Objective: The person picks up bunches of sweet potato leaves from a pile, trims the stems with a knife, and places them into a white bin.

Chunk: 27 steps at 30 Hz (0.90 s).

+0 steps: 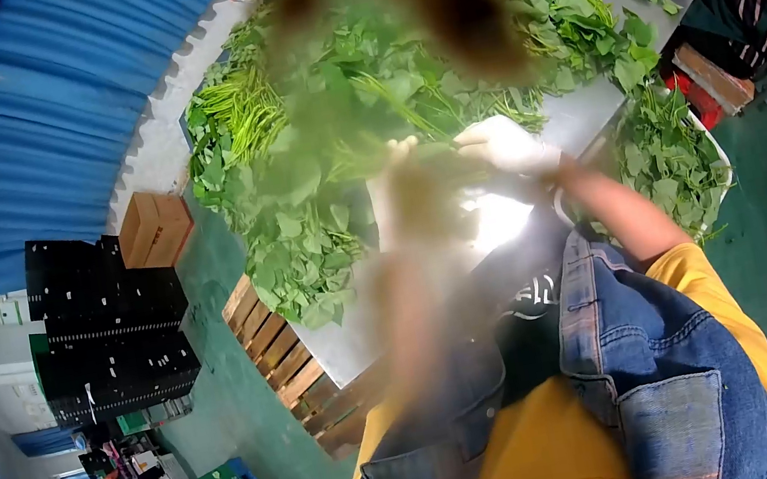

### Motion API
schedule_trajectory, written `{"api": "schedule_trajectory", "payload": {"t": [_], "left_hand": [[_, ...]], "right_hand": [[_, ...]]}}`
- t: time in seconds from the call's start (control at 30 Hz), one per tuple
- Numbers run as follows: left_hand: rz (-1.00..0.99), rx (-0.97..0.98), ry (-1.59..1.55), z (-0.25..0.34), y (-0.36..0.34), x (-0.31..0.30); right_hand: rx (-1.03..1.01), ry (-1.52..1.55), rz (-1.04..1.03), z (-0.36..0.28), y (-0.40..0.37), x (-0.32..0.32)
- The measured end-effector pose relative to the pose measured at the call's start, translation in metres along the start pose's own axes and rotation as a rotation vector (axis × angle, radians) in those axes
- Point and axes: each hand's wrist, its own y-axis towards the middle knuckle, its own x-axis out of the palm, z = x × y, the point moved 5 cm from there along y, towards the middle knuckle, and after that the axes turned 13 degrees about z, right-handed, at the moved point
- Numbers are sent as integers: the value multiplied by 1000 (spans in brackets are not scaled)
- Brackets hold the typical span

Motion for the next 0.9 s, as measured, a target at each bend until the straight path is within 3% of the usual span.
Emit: {"api": "schedule_trajectory", "payload": {"t": [0.1,0.13,0.2,0.27,0.33,0.4,0.47,0.5,0.53,0.57,0.6,0.63,0.67,0.7,0.83,0.87,0.9], "left_hand": [[13,39,-1,0,-5,6],[3,-36,-16,-10,2,2],[-7,-111,-30,-20,8,-5],[-211,155,274,-16,9,-1],[-189,78,218,-7,-7,11],[-170,5,161,-12,-8,9],[-317,603,643,-16,-1,8],[-313,494,438,-17,0,9],[-316,492,437,-12,-10,17],[-257,262,241,-13,-16,21],[-195,33,47,-19,-21,23],[-177,30,-58,-25,-25,29],[-212,144,43,-23,-29,32],[-198,106,57,-28,-31,33],[-160,87,150,-33,-32,34],[-156,84,150,-34,-33,34],[-96,80,81,-30,-35,34]], "right_hand": [[1,-36,-3,9,-6,2],[7,-35,-1,10,-8,1],[-295,-470,48,-7,-13,-4],[-311,-524,38,-3,-14,-5],[-460,-707,-93,-23,-22,-2],[-389,-725,-157,-19,-22,-3],[-322,-743,-219,-4,-16,0],[-219,-429,-72,12,-9,1],[-114,-114,71,7,-6,-4],[114,96,2,9,-7,-1],[156,260,78,6,-5,6],[170,303,91,-2,-1,10],[184,346,105,-9,1,11],[273,346,212,-8,1,8],[383,885,350,12,-11,2],[388,884,348,16,-15,-1],[215,776,347,16,-19,-9]]}}
